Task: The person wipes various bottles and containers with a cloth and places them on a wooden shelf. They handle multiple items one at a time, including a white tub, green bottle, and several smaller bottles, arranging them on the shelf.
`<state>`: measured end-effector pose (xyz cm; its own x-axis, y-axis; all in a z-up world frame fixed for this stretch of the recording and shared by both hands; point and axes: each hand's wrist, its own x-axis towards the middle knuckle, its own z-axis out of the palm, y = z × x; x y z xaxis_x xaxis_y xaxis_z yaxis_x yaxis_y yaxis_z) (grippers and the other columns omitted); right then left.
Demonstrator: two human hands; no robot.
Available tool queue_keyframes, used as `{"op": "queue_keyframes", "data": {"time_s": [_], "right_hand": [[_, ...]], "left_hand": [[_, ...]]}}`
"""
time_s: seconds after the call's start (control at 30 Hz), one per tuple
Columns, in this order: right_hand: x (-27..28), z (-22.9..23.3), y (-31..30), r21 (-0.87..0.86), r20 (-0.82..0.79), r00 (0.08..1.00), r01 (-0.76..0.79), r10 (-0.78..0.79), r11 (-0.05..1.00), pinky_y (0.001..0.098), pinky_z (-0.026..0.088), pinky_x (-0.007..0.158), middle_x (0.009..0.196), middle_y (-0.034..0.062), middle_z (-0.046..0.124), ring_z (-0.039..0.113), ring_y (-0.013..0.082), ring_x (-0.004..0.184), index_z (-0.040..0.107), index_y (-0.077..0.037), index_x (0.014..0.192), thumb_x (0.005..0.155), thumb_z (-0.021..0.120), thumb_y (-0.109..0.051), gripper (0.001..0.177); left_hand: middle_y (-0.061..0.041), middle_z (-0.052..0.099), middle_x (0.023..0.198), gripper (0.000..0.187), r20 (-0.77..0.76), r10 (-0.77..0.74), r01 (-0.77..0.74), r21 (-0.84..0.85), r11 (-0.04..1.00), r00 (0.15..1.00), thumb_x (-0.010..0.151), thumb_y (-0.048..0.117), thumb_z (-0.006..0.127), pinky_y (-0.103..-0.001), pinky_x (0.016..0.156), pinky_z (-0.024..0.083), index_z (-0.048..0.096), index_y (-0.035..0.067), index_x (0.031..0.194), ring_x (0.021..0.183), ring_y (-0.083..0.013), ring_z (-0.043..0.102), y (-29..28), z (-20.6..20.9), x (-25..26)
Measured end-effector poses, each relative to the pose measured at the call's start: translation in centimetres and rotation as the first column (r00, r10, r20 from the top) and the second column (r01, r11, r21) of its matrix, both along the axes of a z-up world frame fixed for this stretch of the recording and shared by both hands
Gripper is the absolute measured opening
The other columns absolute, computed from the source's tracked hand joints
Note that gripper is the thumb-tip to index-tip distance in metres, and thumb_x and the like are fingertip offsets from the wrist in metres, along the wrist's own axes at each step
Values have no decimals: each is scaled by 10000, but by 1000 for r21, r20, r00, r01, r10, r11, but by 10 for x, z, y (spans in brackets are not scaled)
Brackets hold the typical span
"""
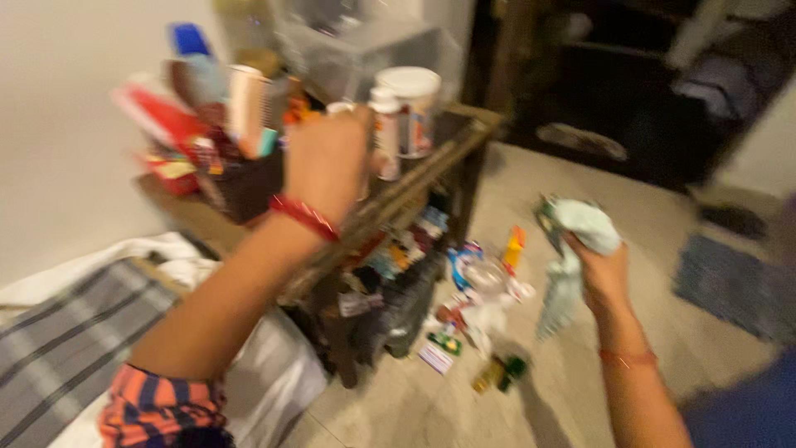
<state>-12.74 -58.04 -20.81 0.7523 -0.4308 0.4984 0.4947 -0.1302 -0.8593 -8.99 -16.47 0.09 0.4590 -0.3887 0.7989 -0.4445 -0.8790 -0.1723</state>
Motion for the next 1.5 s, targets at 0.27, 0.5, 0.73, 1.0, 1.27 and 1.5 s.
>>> {"op": "queue_keyframes", "data": {"time_s": [0.27,0.5,0.73,1.0,1.27,1.5], "right_hand": [[40,-64,-54,238,-215,975,-10,63,971,318,548,846,1124,20,692,667,148,985,598,-66,1286,891,728,-87,417],[34,-113,-127,435,-362,916,0,174,901,398,585,699,1006,52,657,645,200,804,552,-101,1332,984,553,-251,379],[34,-145,-175,489,-319,909,-85,269,868,398,613,691,961,86,640,658,221,761,555,5,1331,959,549,-148,401],[34,-157,-172,332,-407,913,169,-21,928,329,565,670,1002,52,705,664,140,773,623,-36,1254,853,659,-22,403],[39,-163,-116,-71,-257,956,128,-142,989,267,526,666,889,33,728,630,119,744,732,-11,1099,925,596,-126,249],[15,-143,-27,-302,-110,989,-131,102,944,310,521,970,1237,64,686,622,129,1097,477,-23,1443,973,655,-263,557]], "left_hand": [[-119,746,863,401,-442,-260,326,78,942,859,685,290,848,-417,645,583,746,60,998,798,-286,743,-242,-257,11],[-105,761,1028,245,-824,161,325,383,864,544,773,198,808,-422,750,608,793,130,1008,963,-264,747,-326,-530,86],[-169,675,1185,556,-955,145,300,223,928,260,733,266,904,-436,861,573,638,99,1192,1054,-332,677,-315,-631,48],[-200,679,844,232,-891,-384,80,-376,923,244,857,234,722,-471,764,568,678,34,967,859,-383,713,-325,-622,74],[-172,595,604,320,-589,-735,303,-671,677,337,872,283,774,-410,551,459,646,-10,881,542,-293,576,-341,-503,114],[-56,612,667,177,-221,-924,293,-903,315,313,894,172,633,-307,532,466,624,17,980,577,-133,580,-327,-391,73]]}}
